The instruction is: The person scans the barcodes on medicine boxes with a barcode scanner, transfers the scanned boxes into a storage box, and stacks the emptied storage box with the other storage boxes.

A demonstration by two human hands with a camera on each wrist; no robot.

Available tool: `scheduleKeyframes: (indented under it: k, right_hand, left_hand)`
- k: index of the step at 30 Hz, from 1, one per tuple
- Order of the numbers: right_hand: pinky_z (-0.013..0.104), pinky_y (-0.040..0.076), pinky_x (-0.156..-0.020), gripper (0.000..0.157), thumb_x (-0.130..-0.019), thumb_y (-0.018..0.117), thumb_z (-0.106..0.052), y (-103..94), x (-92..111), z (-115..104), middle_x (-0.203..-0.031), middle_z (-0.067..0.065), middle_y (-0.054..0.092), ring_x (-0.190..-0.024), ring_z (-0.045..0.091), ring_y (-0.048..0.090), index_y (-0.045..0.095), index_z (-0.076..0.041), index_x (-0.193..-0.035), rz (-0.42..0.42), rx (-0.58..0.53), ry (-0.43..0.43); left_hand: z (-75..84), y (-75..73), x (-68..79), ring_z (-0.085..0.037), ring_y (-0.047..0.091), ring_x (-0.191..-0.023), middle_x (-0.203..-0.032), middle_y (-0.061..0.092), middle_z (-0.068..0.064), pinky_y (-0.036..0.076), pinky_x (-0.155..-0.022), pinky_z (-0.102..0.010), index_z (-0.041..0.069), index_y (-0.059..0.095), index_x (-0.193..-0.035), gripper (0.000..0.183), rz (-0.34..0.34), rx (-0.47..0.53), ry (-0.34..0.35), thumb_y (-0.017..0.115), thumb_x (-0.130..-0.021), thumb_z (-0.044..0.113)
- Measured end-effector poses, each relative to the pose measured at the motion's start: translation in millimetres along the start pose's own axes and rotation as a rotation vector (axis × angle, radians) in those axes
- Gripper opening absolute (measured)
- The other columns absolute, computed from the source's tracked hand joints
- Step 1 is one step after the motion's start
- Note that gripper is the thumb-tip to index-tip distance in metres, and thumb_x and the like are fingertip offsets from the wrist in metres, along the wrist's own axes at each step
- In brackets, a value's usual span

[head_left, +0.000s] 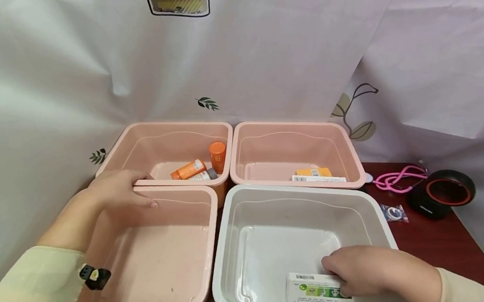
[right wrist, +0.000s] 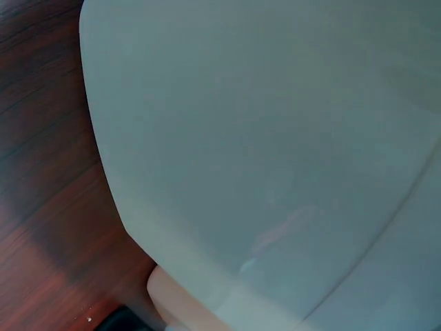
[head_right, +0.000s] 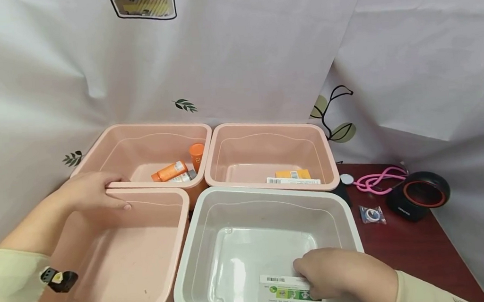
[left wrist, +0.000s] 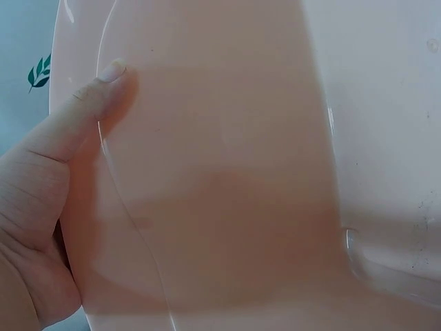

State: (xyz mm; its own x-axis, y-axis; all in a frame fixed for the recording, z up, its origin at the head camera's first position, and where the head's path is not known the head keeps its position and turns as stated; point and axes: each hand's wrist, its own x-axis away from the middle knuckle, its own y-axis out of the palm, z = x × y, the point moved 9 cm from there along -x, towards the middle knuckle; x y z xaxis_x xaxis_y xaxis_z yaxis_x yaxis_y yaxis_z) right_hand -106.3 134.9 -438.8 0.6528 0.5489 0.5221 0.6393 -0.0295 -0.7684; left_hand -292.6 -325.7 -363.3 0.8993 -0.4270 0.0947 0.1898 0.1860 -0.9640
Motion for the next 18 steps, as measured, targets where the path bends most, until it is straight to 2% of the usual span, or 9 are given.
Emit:
scheduleKeyframes:
  k: [6,14,18]
  right_hand:
    - [0.027,0.044,-0.067,0.031,-0.087,0.085,-0.013,-8.7,1.3,-8.0,-0.078,-0.020,0.052,-0.069,0.003,0.049,0.059,-0.030,-0.089,0.034,-0.028,-0.081]
    - [0.030,0.050,-0.075,0.028,-0.091,0.084,-0.021,-29.4,5.1,-17.4,-0.089,-0.024,0.054,-0.080,-0.002,0.051,0.060,-0.032,-0.099,0.170,0.040,-0.197]
    - [0.028,0.050,-0.074,0.027,-0.092,0.083,-0.020,-33.8,5.3,-21.4,-0.090,-0.024,0.054,-0.080,-0.003,0.052,0.061,-0.032,-0.100,0.204,0.042,-0.243]
  left_hand:
    - [0.1,-1.8,1.0,-0.017,0.065,-0.085,-0.095,0.072,0.007,0.051,-0.081,-0.049,0.021,0.075,-0.116,0.065,0.001,-0.001,0.000,0.092,-0.071,0.064]
    - [1.0,-1.7,0.9,-0.017,0.065,-0.085,-0.096,0.072,0.006,0.051,-0.081,-0.050,0.021,0.075,-0.116,0.065,0.005,0.003,0.000,0.092,-0.071,0.064]
    - [0.5,-0.4,0.9,-0.018,0.065,-0.086,-0.097,0.073,0.006,0.052,-0.082,-0.052,0.020,0.075,-0.117,0.067,0.001,0.000,-0.010,0.091,-0.071,0.066]
